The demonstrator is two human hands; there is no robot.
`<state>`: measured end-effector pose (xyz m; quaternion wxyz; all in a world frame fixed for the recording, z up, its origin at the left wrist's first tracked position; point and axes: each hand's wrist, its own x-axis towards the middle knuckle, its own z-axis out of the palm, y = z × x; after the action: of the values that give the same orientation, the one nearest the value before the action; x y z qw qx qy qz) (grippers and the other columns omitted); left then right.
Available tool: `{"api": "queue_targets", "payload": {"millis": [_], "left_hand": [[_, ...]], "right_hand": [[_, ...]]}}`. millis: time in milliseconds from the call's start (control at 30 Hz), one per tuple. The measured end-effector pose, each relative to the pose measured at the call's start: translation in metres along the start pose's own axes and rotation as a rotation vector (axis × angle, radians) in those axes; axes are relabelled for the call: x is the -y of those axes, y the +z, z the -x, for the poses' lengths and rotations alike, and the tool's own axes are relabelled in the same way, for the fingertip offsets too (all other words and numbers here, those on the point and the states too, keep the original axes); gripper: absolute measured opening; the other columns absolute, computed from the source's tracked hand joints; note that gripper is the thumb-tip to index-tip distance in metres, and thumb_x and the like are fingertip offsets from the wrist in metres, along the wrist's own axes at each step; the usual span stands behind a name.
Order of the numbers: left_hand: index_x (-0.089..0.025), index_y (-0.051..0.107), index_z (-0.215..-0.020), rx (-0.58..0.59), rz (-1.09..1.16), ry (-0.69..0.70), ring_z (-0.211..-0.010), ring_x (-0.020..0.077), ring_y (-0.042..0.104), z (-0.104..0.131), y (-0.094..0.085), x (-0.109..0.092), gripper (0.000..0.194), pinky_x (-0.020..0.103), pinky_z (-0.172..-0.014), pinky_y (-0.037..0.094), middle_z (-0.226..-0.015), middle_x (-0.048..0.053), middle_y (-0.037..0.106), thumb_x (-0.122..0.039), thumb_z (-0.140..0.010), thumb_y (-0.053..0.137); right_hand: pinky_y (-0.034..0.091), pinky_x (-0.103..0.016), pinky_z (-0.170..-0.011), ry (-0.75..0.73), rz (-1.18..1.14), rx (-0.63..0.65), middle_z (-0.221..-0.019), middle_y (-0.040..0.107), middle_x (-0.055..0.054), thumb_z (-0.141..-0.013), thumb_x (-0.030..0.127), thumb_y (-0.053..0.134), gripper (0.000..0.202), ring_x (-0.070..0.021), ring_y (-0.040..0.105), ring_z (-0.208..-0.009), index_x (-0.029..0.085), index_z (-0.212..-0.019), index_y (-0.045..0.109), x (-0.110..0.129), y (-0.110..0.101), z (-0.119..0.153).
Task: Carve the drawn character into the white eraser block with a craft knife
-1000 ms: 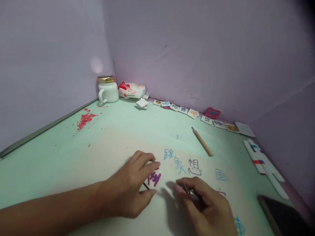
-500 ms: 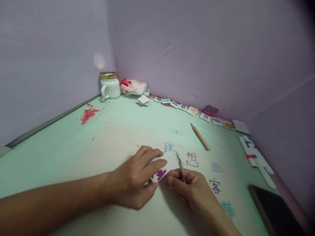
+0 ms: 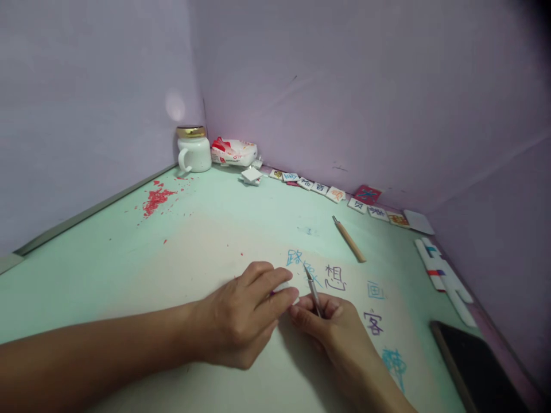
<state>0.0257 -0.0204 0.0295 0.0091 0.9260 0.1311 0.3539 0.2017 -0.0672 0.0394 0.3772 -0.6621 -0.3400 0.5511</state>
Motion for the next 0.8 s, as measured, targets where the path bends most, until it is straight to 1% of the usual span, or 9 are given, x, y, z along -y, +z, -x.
{"api": "queue_targets", "payload": {"millis": [133, 267, 367, 467, 533, 600, 667, 800], "left_hand": [[-0.001, 0.048, -0.122, 0.004, -0.058, 0.031, -0.106, 0.0323, 0.057, 0.003, 0.002, -0.001, 0.043, 0.045, -0.083, 0.053, -0.110, 0.023, 0.062, 0.000, -0.079, 0.050], [-0.002, 0.048, -0.121, -0.017, -0.027, 0.016, -0.106, 0.0320, 0.057, 0.000, 0.002, -0.003, 0.043, 0.045, -0.083, 0.052, -0.103, 0.020, 0.065, 0.001, -0.078, 0.049], [-0.004, 0.046, -0.121, -0.040, 0.042, -0.056, -0.107, 0.0313, 0.055, -0.004, 0.001, -0.003, 0.042, 0.047, -0.085, 0.050, -0.104, 0.019, 0.064, -0.001, -0.079, 0.049], [-0.007, 0.048, -0.120, -0.063, 0.172, -0.196, -0.107, 0.0308, 0.055, -0.004, 0.002, -0.002, 0.043, 0.047, -0.087, 0.050, -0.111, 0.021, 0.060, -0.004, -0.077, 0.053], [-0.008, 0.049, -0.121, -0.079, 0.253, -0.256, -0.107, 0.0309, 0.054, -0.002, 0.002, 0.000, 0.048, 0.048, -0.088, 0.051, -0.115, 0.022, 0.056, -0.005, -0.073, 0.055], [-0.008, 0.048, -0.123, -0.079, 0.298, -0.275, -0.108, 0.0311, 0.053, 0.000, 0.002, 0.003, 0.054, 0.050, -0.090, 0.051, -0.118, 0.022, 0.054, -0.003, -0.070, 0.053], [-0.009, 0.047, -0.126, -0.051, 0.310, -0.268, -0.110, 0.0315, 0.053, 0.003, 0.002, 0.005, 0.059, 0.051, -0.091, 0.050, -0.119, 0.023, 0.054, -0.002, -0.068, 0.051], [-0.008, 0.045, -0.129, 0.068, 0.238, -0.307, -0.116, 0.0350, 0.050, 0.006, 0.002, 0.006, 0.062, 0.056, -0.096, 0.046, -0.127, 0.024, 0.051, -0.008, -0.067, 0.052]], "right_hand": [[0.013, -0.023, -0.045, -0.013, 0.027, -0.022, -0.045, 0.036, 0.008, -0.061, 0.032, 0.068, 0.023, -0.0053, 0.024, -0.044, 0.020, -0.054, 0.050, 0.004, 0.001, 0.003], [0.014, -0.023, -0.045, -0.010, 0.045, -0.048, -0.046, 0.036, 0.008, -0.061, 0.032, 0.065, 0.022, -0.0050, 0.025, -0.044, 0.020, -0.054, 0.048, 0.005, 0.003, 0.004], [0.016, -0.022, -0.044, 0.009, 0.071, -0.076, -0.044, 0.037, 0.008, -0.059, 0.028, 0.063, 0.017, -0.0050, 0.025, -0.043, 0.020, -0.053, 0.049, 0.004, 0.003, 0.002], [0.014, -0.022, -0.042, 0.027, 0.087, -0.077, -0.043, 0.038, 0.008, -0.056, 0.028, 0.061, 0.012, -0.0049, 0.025, -0.041, 0.019, -0.053, 0.053, 0.001, 0.001, -0.002], [0.015, -0.022, -0.042, 0.023, 0.084, -0.065, -0.044, 0.041, 0.007, -0.055, 0.030, 0.060, 0.013, -0.0050, 0.026, -0.041, 0.018, -0.056, 0.056, 0.000, -0.002, -0.004], [0.016, -0.023, -0.043, 0.009, 0.080, -0.059, -0.046, 0.043, 0.006, -0.056, 0.033, 0.059, 0.015, -0.0053, 0.028, -0.041, 0.018, -0.060, 0.057, 0.000, -0.005, -0.005], [0.016, -0.023, -0.043, -0.005, 0.091, -0.068, -0.046, 0.043, 0.006, -0.058, 0.035, 0.059, 0.017, -0.0058, 0.028, -0.041, 0.018, -0.061, 0.056, 0.001, -0.009, -0.005], [0.017, -0.024, -0.045, -0.064, 0.160, -0.121, -0.049, 0.043, 0.006, -0.064, 0.038, 0.062, 0.020, -0.0076, 0.028, -0.045, 0.019, -0.062, 0.056, 0.001, -0.014, -0.004]]}}
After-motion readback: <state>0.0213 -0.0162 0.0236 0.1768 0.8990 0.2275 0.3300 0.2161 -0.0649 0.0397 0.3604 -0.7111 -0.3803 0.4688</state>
